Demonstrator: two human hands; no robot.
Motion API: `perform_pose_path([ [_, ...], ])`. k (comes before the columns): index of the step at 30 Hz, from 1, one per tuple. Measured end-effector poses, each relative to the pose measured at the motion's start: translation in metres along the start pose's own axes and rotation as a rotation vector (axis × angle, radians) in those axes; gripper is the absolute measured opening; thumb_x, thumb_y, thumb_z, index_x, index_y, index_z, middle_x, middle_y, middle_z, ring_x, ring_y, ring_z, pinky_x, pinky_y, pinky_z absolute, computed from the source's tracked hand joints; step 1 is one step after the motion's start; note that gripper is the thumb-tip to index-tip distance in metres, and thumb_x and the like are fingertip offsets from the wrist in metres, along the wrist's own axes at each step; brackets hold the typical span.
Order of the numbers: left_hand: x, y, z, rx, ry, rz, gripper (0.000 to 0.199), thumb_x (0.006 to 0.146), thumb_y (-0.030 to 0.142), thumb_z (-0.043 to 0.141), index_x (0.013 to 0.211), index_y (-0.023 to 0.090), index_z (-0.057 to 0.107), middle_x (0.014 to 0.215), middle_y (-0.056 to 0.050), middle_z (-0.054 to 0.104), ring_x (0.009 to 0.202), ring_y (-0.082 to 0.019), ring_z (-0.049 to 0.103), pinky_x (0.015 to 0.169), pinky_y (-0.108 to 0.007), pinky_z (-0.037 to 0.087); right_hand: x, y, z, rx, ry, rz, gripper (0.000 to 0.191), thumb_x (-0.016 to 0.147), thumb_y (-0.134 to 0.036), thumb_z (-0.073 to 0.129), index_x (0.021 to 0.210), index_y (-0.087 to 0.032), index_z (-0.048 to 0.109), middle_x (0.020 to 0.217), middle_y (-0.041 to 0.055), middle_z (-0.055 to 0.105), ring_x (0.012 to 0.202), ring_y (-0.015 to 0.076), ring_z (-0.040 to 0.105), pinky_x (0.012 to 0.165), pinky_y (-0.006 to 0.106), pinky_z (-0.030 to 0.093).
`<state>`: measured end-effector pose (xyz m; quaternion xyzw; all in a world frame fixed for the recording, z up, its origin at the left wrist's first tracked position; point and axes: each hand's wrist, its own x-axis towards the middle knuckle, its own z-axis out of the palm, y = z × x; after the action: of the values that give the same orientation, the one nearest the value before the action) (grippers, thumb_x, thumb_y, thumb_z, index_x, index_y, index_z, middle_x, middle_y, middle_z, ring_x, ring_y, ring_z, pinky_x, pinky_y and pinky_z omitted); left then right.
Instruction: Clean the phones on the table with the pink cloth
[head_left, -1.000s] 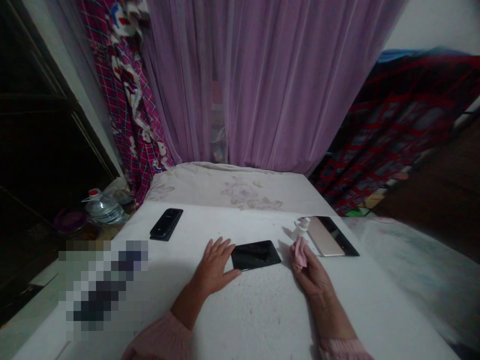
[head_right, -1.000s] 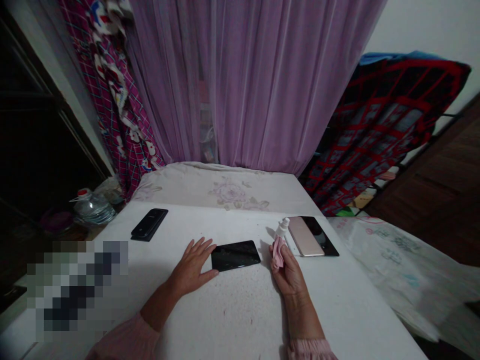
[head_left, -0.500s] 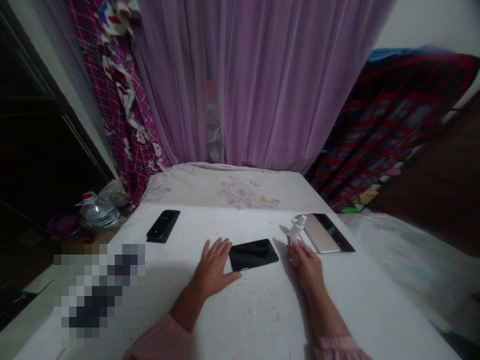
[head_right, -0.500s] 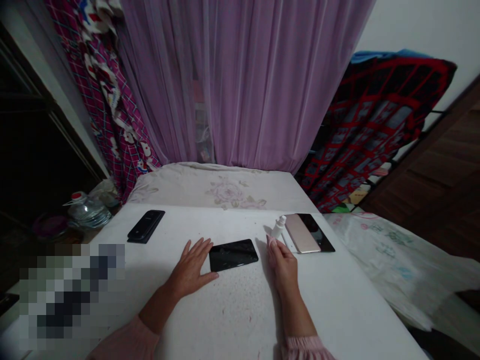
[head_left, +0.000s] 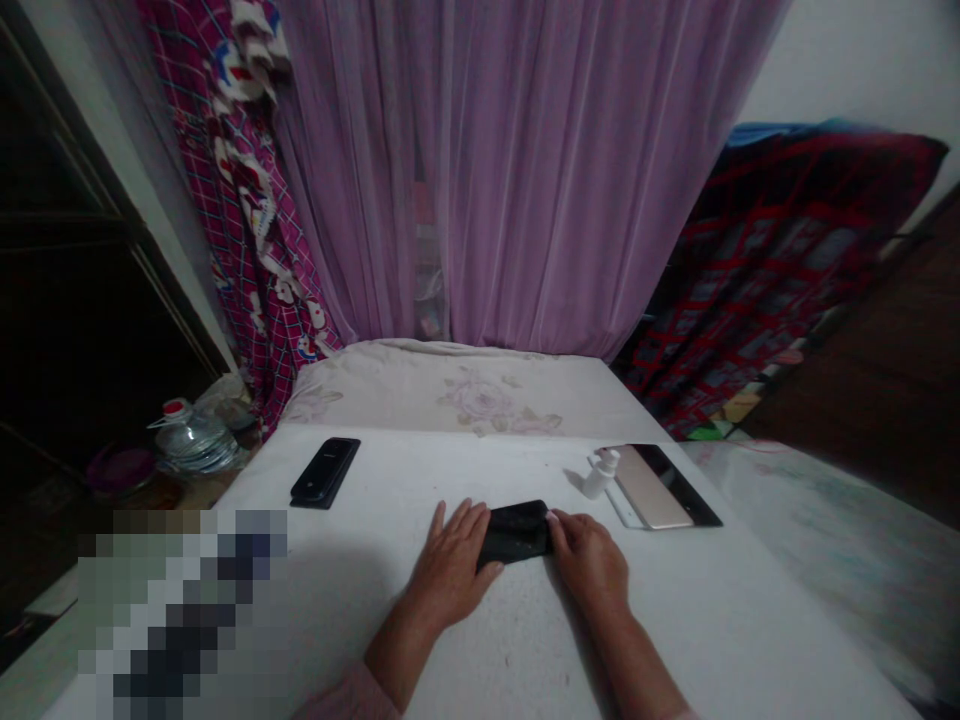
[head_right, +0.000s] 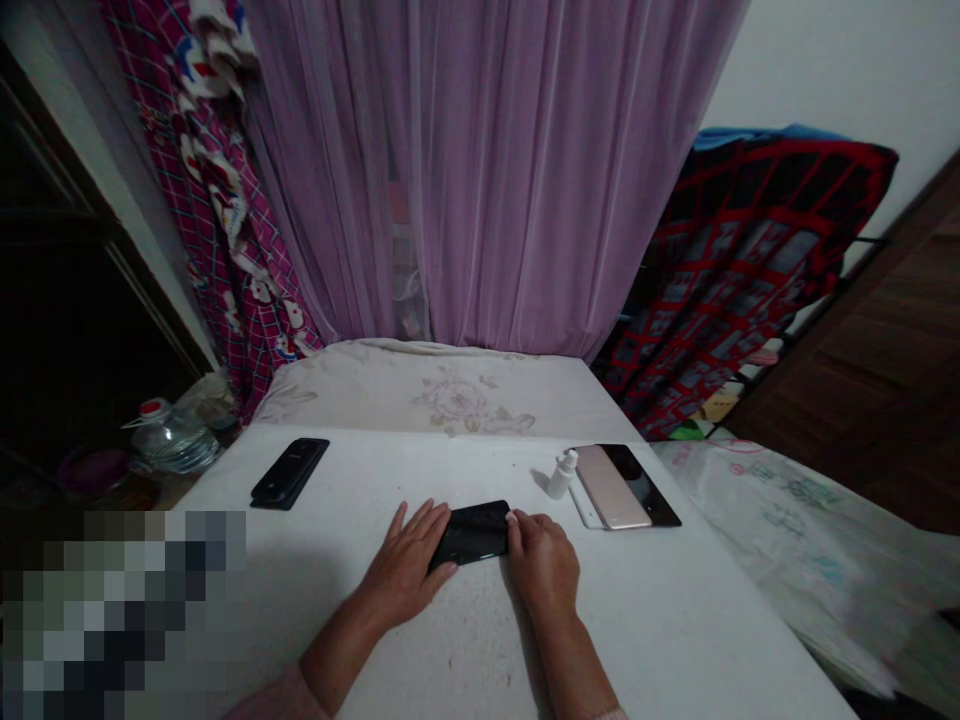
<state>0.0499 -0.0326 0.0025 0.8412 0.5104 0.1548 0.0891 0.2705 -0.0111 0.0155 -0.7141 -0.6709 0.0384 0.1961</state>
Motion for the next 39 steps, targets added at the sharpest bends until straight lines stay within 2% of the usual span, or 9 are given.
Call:
perform_pose_path([
  [5,-0.001,0.002,-0.001,0.005,0.010,-0.001,0.062,0.094,0.042,0.050,0.148,0.018,0.030,0.151,-0.010,0.041,0.141,-0.029,0.032,0.118,-0.056,0.015,0.023,-0.016,0.001,-0.025,-0.030,0.031,0.036,0.096,-0.037,0.042,0.101,-0.025,0.075,0.093,0.0067,0.070,0.088,0.0205,0.065,0.069,0.027,0.043],
  [8,-0.001,0.004,-0.002,0.006,0.024,-0.014,0.061,0.094,0.042,0.050,0.147,0.019,0.032,0.149,-0.011,0.043,0.140,-0.029,0.035,0.118,-0.056,0.017,0.027,-0.022,0.000,-0.024,-0.023,0.046,0.035,0.095,-0.037,0.043,0.100,-0.026,0.075,0.091,0.0067,0.069,0.086,0.0194,0.065,0.066,0.025,0.043],
  [20,0.000,0.001,0.003,-0.026,0.068,-0.007,0.059,0.093,0.041,0.051,0.146,0.020,0.034,0.147,-0.011,0.046,0.138,-0.029,0.038,0.117,-0.055,0.017,-0.019,0.003,-0.006,-0.038,0.007,0.052,0.036,0.095,-0.039,0.040,0.098,-0.027,0.074,0.088,0.0064,0.071,0.082,0.0202,0.067,0.064,0.027,0.044],
  [28,0.000,-0.004,0.005,-0.020,0.036,0.015,0.059,0.094,0.041,0.050,0.146,0.019,0.033,0.149,-0.010,0.044,0.139,-0.028,0.036,0.118,-0.054,0.019,0.009,-0.015,-0.002,-0.064,-0.025,0.049,0.037,0.096,-0.034,0.040,0.093,-0.022,0.075,0.089,0.0074,0.069,0.086,0.0199,0.066,0.068,0.026,0.044],
  [32,0.000,-0.005,0.006,-0.011,0.044,0.024,0.060,0.095,0.042,0.049,0.148,0.021,0.031,0.149,-0.010,0.043,0.140,-0.028,0.035,0.118,-0.054,0.019,0.024,-0.010,0.007,0.069,0.011,-0.013,0.037,0.095,-0.037,0.042,0.097,-0.022,0.075,0.090,0.0074,0.070,0.089,0.0214,0.065,0.073,0.029,0.047],
  [35,0.000,-0.005,0.006,0.002,0.022,0.030,0.060,0.095,0.042,0.049,0.148,0.020,0.031,0.150,-0.010,0.042,0.141,-0.028,0.032,0.118,-0.054,0.018,0.031,-0.001,0.012,0.280,0.030,-0.154,0.035,0.092,-0.040,0.045,0.099,-0.023,0.075,0.101,0.0068,0.073,0.097,0.0222,0.065,0.086,0.033,0.049],
  [37,-0.001,-0.007,0.006,0.008,0.021,0.040,0.060,0.094,0.040,0.050,0.148,0.020,0.031,0.152,-0.009,0.039,0.143,-0.028,0.028,0.118,-0.054,0.018,0.031,0.004,0.012,0.385,0.005,-0.231,0.035,0.091,-0.042,0.047,0.098,-0.023,0.075,0.101,0.0062,0.074,0.099,0.0227,0.065,0.091,0.035,0.048],
  [39,-0.002,-0.008,0.007,0.009,0.042,0.037,0.060,0.093,0.037,0.051,0.148,0.020,0.032,0.154,-0.010,0.035,0.144,-0.029,0.024,0.118,-0.054,0.018,0.027,0.007,0.009,0.429,-0.031,-0.246,0.036,0.090,-0.044,0.047,0.098,-0.024,0.076,0.099,0.0058,0.075,0.098,0.0232,0.066,0.091,0.037,0.049],
])
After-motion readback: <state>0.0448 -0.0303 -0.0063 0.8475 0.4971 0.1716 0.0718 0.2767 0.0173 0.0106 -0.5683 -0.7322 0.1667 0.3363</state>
